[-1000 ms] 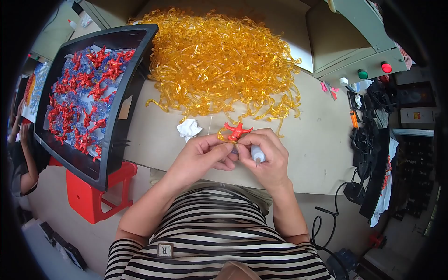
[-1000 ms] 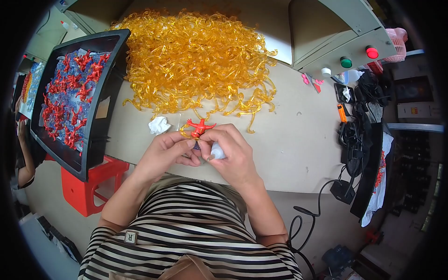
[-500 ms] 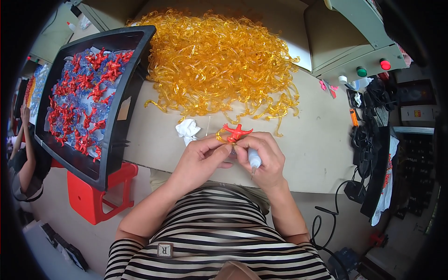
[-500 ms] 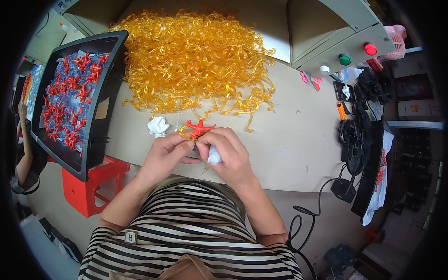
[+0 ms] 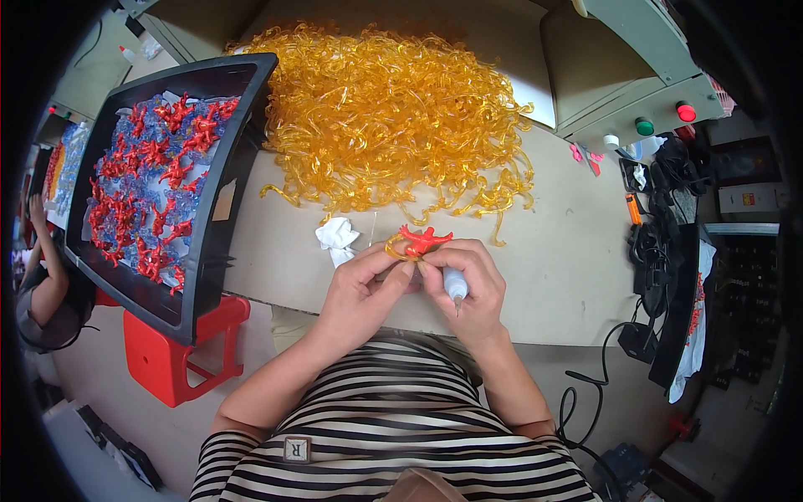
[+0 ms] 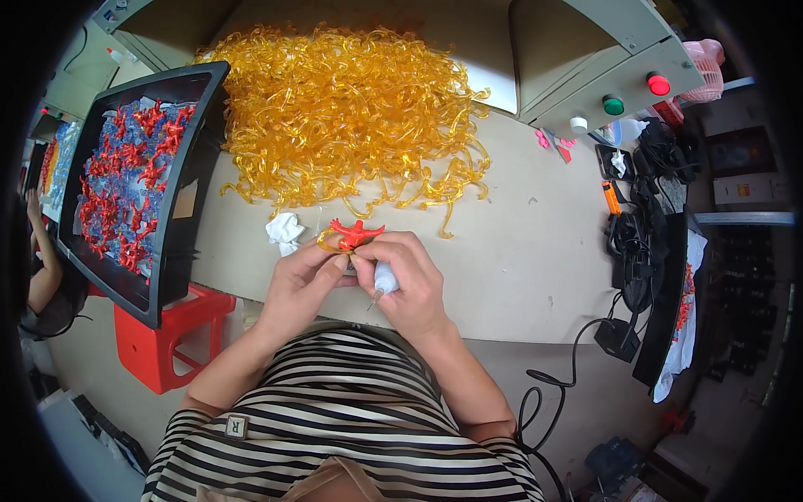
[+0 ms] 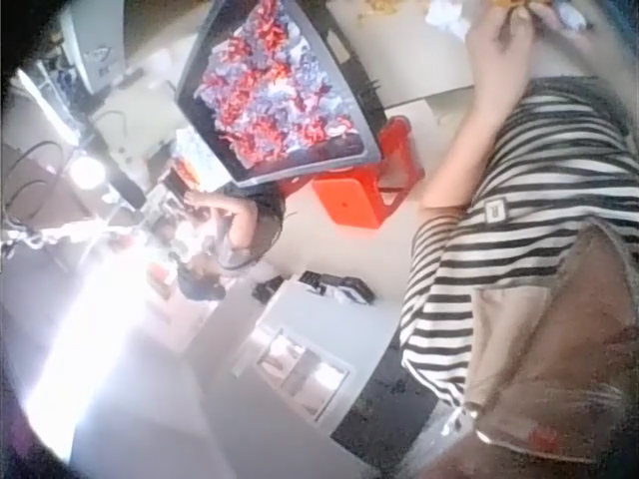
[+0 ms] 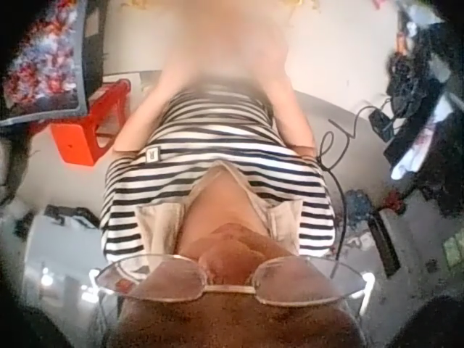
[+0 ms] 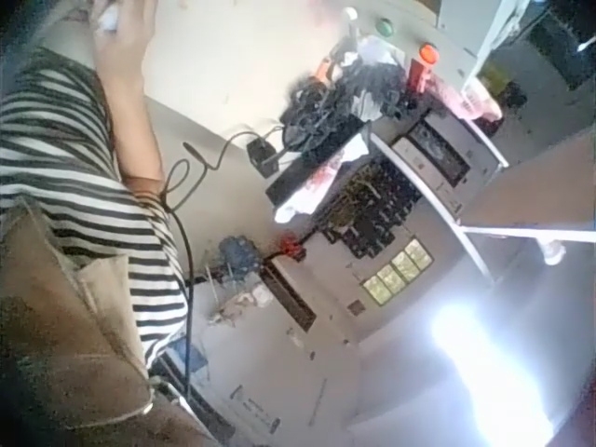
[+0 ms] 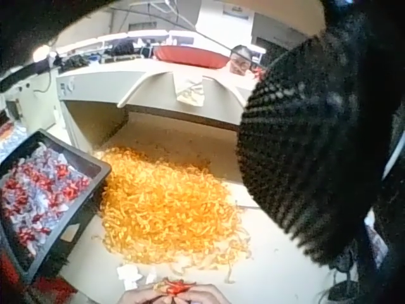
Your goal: The person assembles toy figurines by gluing small yellow and red plastic components together with a glue bottle.
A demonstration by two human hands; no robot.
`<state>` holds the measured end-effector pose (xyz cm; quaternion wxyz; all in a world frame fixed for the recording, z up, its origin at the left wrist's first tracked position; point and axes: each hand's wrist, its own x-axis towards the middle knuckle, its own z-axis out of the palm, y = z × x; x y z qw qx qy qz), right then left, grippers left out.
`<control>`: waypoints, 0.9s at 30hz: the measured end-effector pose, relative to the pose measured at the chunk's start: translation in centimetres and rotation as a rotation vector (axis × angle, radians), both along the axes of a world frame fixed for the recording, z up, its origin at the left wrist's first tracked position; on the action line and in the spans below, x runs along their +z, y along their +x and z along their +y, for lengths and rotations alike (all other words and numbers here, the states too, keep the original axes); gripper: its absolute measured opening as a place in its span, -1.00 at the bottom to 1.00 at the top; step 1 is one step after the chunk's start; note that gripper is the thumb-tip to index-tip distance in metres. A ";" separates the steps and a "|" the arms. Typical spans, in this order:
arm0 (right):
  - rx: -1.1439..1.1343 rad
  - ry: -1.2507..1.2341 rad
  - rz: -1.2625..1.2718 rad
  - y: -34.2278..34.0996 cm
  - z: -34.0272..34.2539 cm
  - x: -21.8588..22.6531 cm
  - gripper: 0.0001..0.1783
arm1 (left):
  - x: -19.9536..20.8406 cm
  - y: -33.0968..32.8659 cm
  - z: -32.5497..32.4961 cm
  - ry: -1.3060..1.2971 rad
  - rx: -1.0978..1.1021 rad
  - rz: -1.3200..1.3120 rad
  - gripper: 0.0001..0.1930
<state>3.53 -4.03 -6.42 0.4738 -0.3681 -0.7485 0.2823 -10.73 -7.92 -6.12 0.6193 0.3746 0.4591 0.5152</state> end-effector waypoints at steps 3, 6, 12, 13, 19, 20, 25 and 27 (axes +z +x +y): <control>-0.018 -0.009 0.000 -0.2 0.0 0.2 -0.80 | 0.2 0.1 0.1 -0.023 0.027 -0.058 -0.73; -0.036 -0.044 0.038 -0.4 -0.2 0.1 -0.81 | -0.3 -0.1 0.0 -0.013 0.033 -0.031 -0.72; 0.017 -0.249 0.182 -0.1 -0.7 -1.4 -0.73 | -0.1 -0.2 -0.2 0.022 0.040 -0.052 -0.73; 0.017 -0.249 0.182 -0.3 -0.9 -1.4 -0.73 | -0.1 -0.2 -0.3 0.005 0.031 -0.059 -0.73; 0.053 -0.368 0.305 -0.5 -1.3 -0.8 -0.56 | -0.4 -0.1 -0.5 0.069 0.033 -0.027 -0.73; 0.053 -0.381 0.314 -0.5 -1.3 -0.8 -0.56 | -0.5 -0.1 -0.5 0.068 0.032 -0.027 -0.73; 0.081 -0.426 0.298 -0.3 -1.2 -0.2 -0.51 | -0.4 -0.1 -0.6 0.129 0.042 0.095 -0.72; 0.075 -0.492 0.293 -0.2 -1.1 0.0 -0.51 | -0.5 0.1 -0.6 0.134 0.054 0.094 -0.72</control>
